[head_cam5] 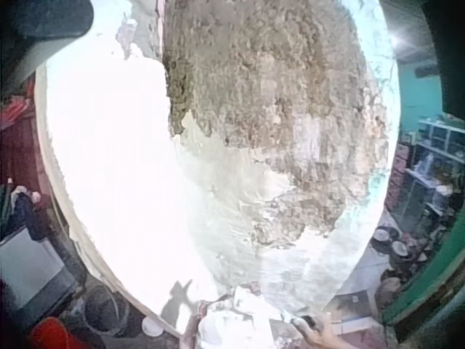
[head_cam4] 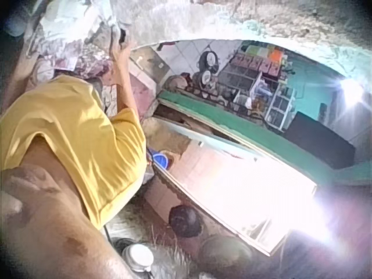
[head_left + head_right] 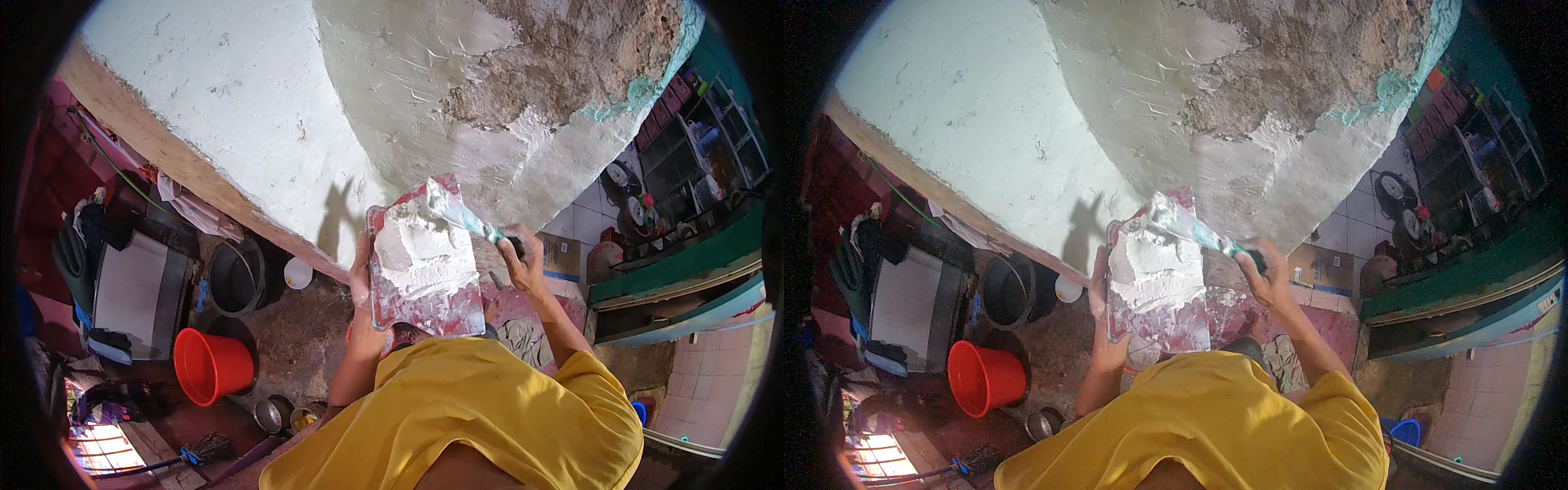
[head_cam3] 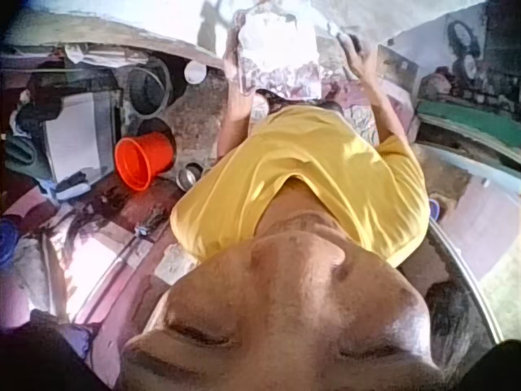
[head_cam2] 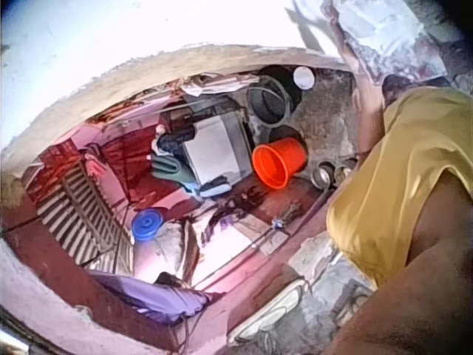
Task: The person applies white plaster to an indoor wall using a putty knife while holding a plastering hawk.
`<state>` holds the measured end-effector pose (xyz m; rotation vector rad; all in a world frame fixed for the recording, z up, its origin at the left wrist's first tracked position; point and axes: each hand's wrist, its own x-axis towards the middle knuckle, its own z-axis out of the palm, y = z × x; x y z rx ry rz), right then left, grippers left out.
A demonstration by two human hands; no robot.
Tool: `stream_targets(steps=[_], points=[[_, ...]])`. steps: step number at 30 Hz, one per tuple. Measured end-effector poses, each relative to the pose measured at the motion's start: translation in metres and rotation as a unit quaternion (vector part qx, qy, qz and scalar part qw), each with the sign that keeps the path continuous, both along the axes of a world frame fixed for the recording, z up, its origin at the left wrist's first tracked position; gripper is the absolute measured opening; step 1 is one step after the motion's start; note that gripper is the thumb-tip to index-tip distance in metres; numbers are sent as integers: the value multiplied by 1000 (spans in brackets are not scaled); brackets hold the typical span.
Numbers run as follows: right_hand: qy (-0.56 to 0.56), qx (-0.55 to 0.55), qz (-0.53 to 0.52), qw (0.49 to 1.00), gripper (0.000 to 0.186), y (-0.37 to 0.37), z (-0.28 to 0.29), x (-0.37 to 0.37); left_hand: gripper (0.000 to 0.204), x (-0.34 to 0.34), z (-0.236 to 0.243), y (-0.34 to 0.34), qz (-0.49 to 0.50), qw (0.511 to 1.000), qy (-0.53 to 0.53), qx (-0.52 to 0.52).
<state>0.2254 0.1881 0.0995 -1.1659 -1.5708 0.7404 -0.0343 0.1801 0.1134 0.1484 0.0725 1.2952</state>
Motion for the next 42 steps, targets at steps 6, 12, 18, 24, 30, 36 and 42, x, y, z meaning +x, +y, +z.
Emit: stream_targets(steps=[6,12,18,24,30,36,42], points=[[-103,-40,-22,994,14,-29,-20,49,49,-10,3,0,22,1000,4,-2],[-218,-60,6,974,21,-3,62,122,51,-31,-29,19,4,986,158,-46],[-367,-39,130,920,31,50,150,117,40,-28,-14,25,-178,972,155,-2],[-360,-57,227,903,30,71,147,100,38,-30,-11,20,-171,956,208,-114],[-296,-107,303,899,27,71,116,74,40,-21,13,-14,-8,926,375,42],[-245,-102,296,918,29,54,87,52,44,-31,-17,8,-89,976,186,-66],[-278,-49,172,944,33,43,80,57,59,-37,-41,14,-55,990,113,-58]])
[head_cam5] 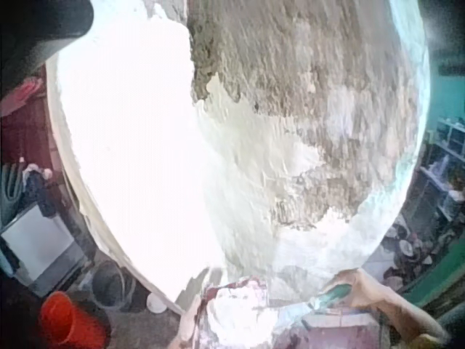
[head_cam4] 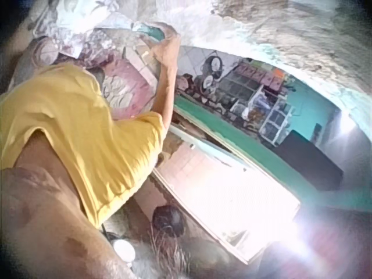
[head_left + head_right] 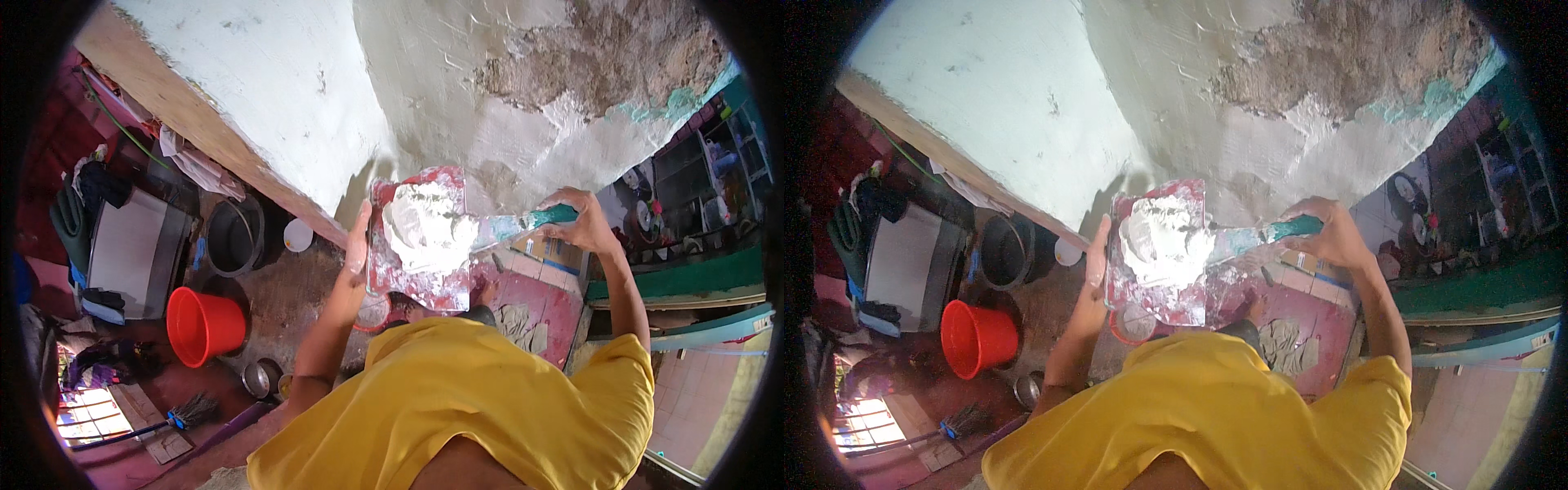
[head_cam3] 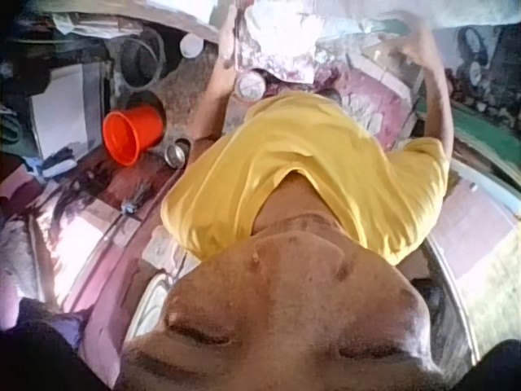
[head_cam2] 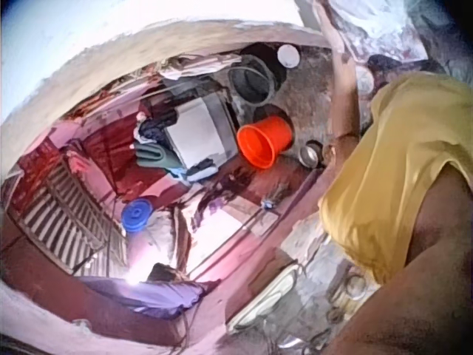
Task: The person applies white plaster to an indoor wall using a putty knife while holding a plastering hawk.
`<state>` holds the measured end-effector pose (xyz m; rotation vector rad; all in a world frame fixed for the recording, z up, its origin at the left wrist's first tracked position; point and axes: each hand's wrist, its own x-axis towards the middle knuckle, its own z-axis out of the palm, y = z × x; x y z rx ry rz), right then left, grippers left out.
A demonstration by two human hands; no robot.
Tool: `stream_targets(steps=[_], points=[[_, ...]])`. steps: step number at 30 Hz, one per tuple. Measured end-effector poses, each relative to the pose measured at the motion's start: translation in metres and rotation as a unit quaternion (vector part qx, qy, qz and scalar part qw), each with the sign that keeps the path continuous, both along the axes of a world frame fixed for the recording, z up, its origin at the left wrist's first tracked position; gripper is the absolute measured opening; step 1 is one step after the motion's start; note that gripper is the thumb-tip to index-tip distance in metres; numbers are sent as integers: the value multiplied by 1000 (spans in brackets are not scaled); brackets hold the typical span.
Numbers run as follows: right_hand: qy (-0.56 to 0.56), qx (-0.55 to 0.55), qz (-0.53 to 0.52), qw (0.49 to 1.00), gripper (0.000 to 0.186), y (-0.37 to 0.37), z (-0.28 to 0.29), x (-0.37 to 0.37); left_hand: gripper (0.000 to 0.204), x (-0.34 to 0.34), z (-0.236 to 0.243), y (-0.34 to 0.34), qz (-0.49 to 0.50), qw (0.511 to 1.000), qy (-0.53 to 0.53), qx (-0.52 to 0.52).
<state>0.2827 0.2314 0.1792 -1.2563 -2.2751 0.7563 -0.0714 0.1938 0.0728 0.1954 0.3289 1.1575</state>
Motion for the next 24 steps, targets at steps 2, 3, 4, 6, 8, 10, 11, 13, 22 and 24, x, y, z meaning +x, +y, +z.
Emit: stream_targets(steps=[2,3,4,6,8,10,11,13,22,24], points=[[14,42,-53,998,32,-5,0,-1,61,6,4,-4,19,1000,-14,5],[20,69,-64,995,31,-6,0,-3,61,9,5,-5,21,999,-31,2],[26,96,-74,992,30,-6,0,-5,62,11,8,-6,23,999,-47,-1],[50,110,-115,986,28,-3,-1,-3,63,20,11,-3,44,997,-42,52],[79,113,-136,981,27,0,-4,-5,64,32,11,0,82,994,-4,77],[110,111,-137,978,26,2,-5,-8,67,46,20,3,100,991,-19,90],[115,115,-140,977,25,3,-5,-11,68,52,22,5,112,989,-34,95],[126,124,-146,973,24,5,-3,-18,70,61,18,11,75,955,-247,144],[50,155,-176,971,24,28,43,-35,71,83,45,26,229,971,-37,64],[33,143,-180,973,26,42,43,-30,72,86,44,31,225,971,-53,66]])
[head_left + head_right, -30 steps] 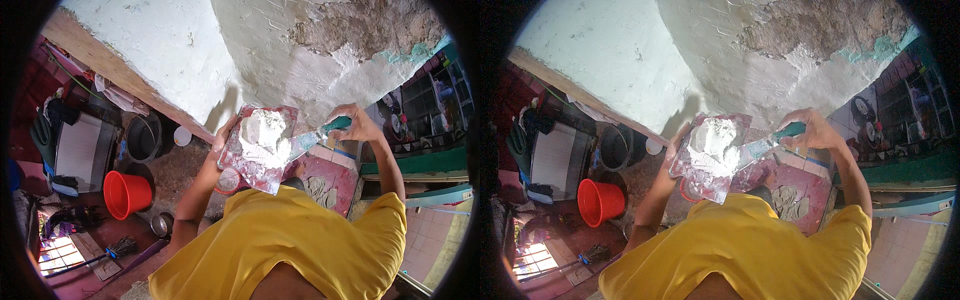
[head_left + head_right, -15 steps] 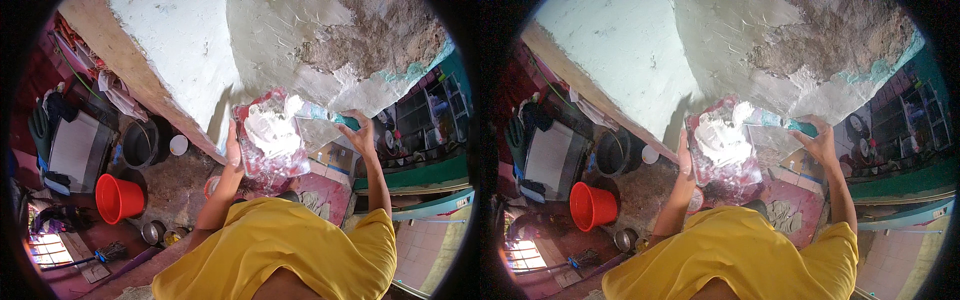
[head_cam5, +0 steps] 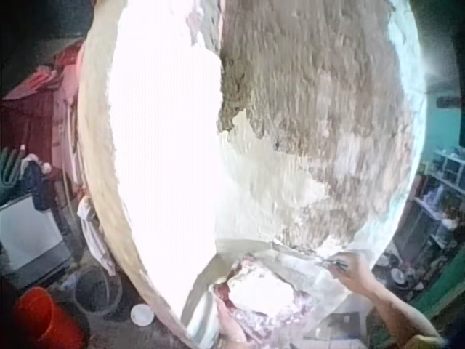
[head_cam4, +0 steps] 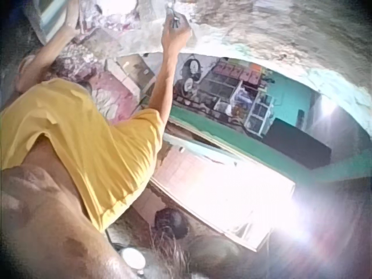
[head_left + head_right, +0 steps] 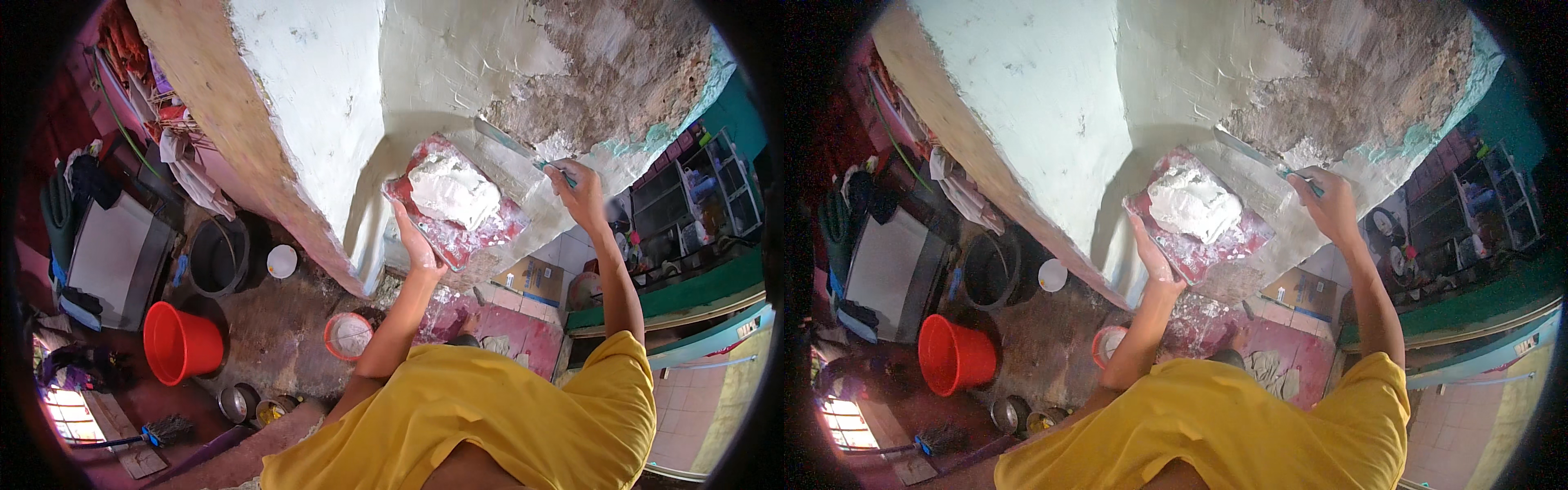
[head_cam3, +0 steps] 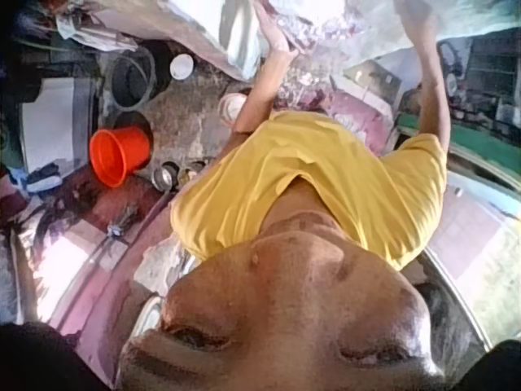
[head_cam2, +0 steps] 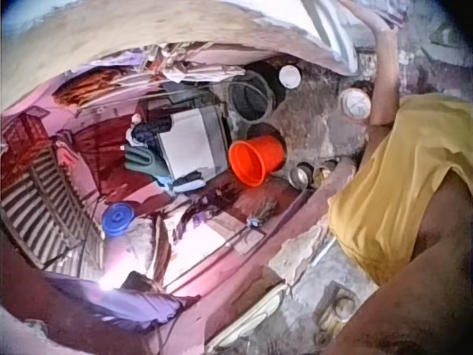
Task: The person applies white plaster to an indoor wall using a putty knife while holding a plastering hawk.
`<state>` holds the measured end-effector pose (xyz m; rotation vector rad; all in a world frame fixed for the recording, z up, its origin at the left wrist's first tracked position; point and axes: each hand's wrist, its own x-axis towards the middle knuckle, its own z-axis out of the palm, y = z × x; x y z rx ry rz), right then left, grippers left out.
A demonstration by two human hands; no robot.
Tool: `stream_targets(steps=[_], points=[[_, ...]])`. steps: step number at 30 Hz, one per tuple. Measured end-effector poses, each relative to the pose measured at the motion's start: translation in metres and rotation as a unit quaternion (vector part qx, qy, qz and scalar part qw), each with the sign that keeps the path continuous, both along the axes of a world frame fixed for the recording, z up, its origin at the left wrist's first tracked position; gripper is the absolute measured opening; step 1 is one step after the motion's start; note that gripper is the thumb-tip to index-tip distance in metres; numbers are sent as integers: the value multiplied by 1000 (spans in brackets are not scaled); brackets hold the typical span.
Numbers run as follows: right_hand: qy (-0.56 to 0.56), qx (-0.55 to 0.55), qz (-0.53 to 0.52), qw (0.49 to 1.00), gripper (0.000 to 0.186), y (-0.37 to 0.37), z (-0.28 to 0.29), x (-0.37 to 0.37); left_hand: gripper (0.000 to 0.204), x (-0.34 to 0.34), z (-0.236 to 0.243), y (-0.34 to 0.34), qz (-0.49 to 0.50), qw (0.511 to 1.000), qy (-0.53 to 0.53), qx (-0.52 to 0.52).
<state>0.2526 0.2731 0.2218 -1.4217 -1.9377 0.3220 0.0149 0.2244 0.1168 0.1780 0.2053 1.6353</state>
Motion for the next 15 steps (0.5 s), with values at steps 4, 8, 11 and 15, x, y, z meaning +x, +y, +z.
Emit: stream_targets(steps=[4,8,11,15], points=[[18,-35,-10,999,32,18,3,5,71,1,-3,1,-8,1000,5,2],[7,-19,-19,1000,34,28,4,14,69,-3,2,-5,-11,1000,3,-9],[1,12,-33,999,35,30,7,18,69,-4,0,-6,-11,1000,4,2],[-2,-3,-61,998,35,24,21,28,69,-6,-3,-6,-11,1000,8,-1]])
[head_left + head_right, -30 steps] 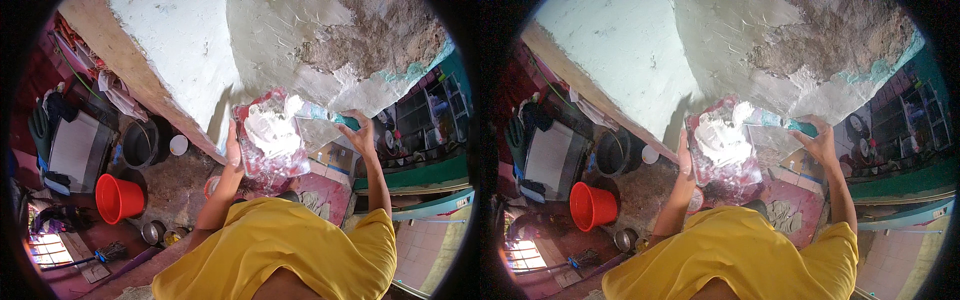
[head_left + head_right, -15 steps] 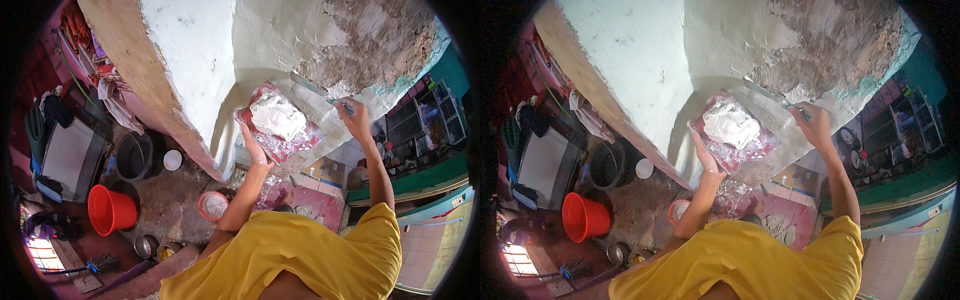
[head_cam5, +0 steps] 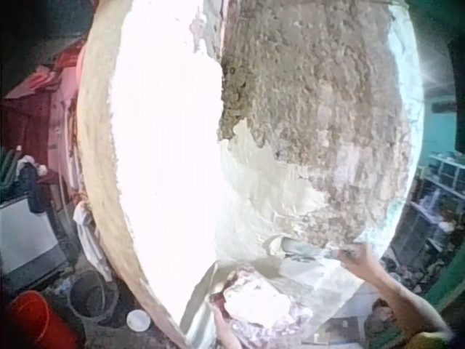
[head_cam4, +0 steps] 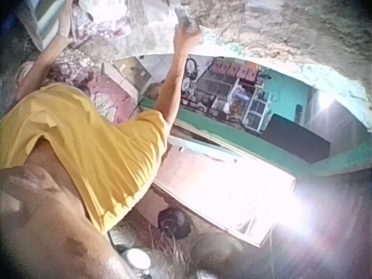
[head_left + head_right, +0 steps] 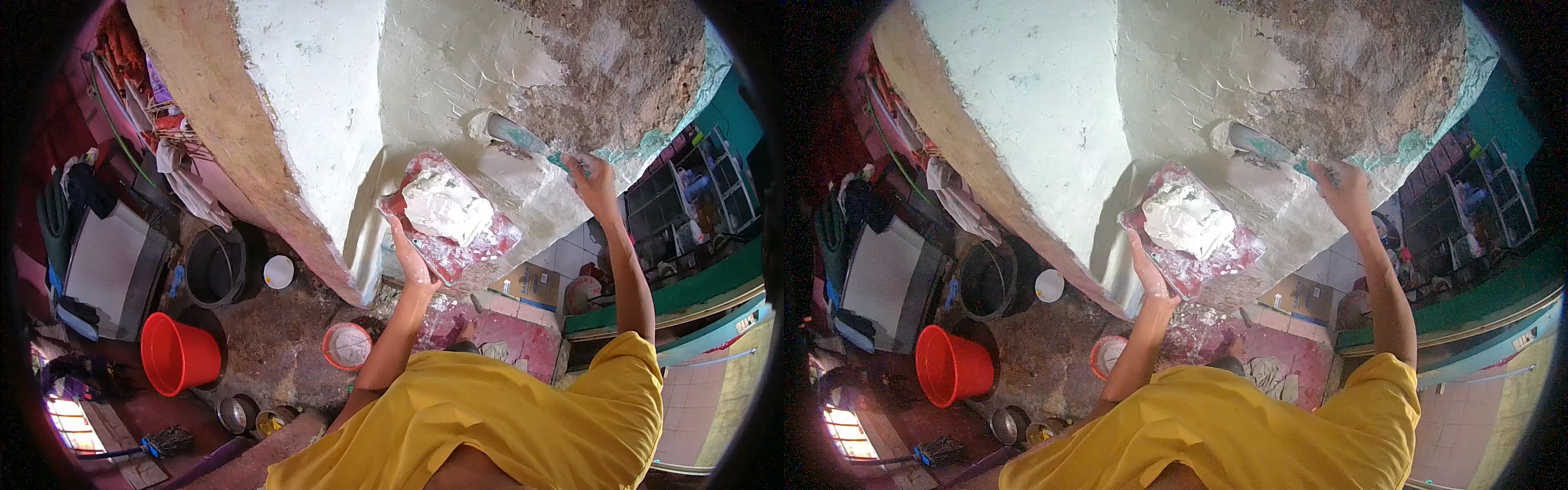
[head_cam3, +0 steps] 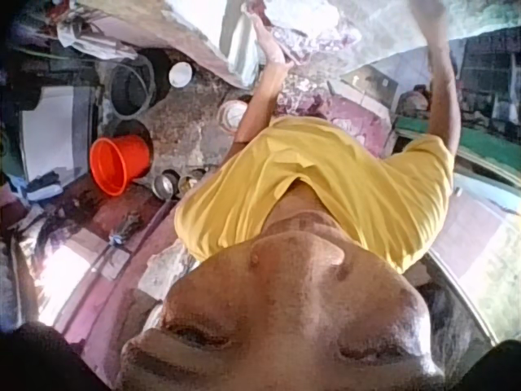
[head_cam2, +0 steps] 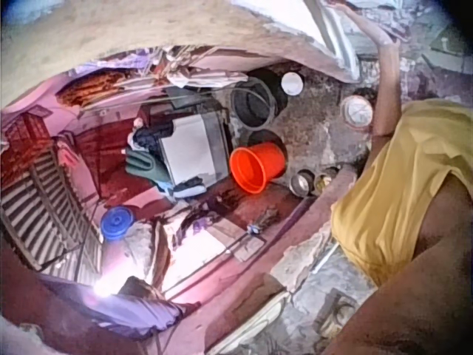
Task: The person applies white plaster to an indoor wall using a putty knife while holding a plastering hawk.
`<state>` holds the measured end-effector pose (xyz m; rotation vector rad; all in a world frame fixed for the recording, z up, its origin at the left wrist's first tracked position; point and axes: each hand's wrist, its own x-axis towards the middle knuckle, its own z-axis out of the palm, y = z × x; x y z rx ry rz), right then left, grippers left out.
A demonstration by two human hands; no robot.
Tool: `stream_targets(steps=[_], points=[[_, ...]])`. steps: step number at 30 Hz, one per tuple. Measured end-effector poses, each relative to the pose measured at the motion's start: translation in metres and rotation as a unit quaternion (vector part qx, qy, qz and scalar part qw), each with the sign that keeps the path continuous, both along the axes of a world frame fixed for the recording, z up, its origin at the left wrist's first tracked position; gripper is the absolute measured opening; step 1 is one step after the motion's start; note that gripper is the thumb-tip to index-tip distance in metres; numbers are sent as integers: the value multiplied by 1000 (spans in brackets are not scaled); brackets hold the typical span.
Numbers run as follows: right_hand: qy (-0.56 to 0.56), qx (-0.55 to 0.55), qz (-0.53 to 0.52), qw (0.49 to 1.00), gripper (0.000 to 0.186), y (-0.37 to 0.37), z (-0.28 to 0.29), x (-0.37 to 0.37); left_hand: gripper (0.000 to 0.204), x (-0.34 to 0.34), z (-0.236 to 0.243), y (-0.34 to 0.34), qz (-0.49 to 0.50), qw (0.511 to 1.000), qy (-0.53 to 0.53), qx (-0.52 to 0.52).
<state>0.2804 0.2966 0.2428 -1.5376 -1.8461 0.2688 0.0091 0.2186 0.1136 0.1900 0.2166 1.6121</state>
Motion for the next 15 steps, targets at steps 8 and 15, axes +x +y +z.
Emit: stream_targets(steps=[8,15], points=[[35,-40,-30,998,32,-17,29,36,68,4,-6,2,-10,1000,-11,23],[-38,35,56,997,25,-30,18,-19,66,8,-1,-1,6,1000,10,-3]])
